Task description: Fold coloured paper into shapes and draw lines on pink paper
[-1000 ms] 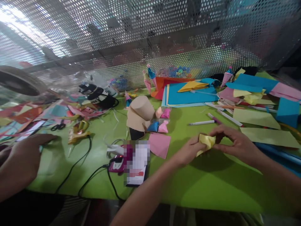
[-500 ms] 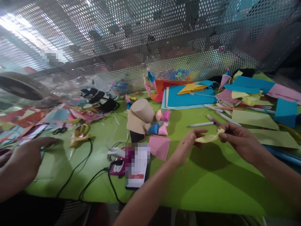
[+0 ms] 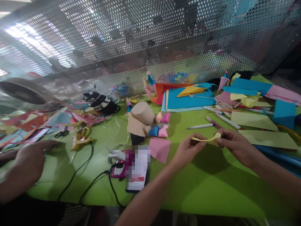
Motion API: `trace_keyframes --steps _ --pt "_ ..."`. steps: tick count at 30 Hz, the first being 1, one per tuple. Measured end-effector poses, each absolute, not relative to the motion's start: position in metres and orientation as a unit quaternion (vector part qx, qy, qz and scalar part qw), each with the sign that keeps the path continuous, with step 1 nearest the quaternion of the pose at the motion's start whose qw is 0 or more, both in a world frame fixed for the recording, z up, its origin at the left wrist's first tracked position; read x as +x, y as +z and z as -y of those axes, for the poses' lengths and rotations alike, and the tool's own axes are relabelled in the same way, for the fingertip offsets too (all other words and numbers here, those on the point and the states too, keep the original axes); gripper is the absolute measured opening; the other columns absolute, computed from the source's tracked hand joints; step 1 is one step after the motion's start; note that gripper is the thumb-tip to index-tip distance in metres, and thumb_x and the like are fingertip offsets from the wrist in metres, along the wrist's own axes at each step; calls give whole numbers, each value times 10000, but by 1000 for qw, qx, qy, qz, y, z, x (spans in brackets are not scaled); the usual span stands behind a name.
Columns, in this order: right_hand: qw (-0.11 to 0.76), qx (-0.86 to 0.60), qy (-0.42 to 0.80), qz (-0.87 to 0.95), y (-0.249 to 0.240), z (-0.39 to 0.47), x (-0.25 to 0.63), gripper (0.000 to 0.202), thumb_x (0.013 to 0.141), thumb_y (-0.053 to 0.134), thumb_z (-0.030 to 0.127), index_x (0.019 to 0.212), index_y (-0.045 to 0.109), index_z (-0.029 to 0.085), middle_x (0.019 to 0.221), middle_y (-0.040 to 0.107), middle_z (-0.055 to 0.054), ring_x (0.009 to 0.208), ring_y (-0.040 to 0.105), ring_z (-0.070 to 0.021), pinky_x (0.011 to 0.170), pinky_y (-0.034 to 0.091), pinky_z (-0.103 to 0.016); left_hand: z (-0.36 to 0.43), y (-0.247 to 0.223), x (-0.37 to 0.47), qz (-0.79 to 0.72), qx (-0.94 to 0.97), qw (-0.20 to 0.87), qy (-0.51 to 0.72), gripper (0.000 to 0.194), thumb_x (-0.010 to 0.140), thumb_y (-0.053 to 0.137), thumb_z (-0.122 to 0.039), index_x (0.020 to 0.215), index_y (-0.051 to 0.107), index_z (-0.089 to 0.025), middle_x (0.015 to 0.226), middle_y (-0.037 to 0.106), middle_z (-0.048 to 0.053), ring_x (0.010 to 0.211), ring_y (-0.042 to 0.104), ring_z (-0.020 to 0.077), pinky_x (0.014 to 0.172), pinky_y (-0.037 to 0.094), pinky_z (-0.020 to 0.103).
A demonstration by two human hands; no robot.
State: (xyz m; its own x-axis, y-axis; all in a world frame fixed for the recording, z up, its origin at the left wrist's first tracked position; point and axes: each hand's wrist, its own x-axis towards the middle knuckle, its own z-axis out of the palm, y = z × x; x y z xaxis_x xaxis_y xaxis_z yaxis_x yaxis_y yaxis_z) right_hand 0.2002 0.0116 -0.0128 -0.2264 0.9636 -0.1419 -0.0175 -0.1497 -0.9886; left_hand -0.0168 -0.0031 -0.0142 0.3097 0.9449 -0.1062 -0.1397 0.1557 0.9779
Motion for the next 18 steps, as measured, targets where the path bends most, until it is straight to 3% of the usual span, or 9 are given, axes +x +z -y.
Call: trace_keyframes --steps 8,12,16,18 --pt "441 -481 598 465 -22 -14 202 286 692 898 469 734 723 247 972 736 -54 1154 590 -314 823 457 -370 3 -15 -18 -401 471 661 425 431 816 794 -518 1025 709 -151 910 737 74 813 629 141 769 460 260" --pt "442 -475 605 462 -22 -13 202 284 715 887 461 721 703 244 1008 735 -49 1047 620 -284 826 452 -380 2 -17 -17 -404 460 657 440 438 799 803 -527 1004 719 -149 870 732 66 785 635 143 754 480 267" --pt "436 -478 596 475 -22 -13 201 269 732 874 461 746 712 247 1192 719 -45 986 614 -260 826 463 -392 0 -19 -17 -405 451 655 451 452 766 817 -548 946 718 -145 796 698 40 731 612 128 709 472 257" --pt "429 -484 594 479 -20 -13 200 271 731 872 471 792 725 251 1168 723 -52 979 615 -263 831 475 -399 -1 -18 -17 -416 451 648 451 442 771 809 -553 906 711 -144 751 671 24 704 592 120 679 450 246"
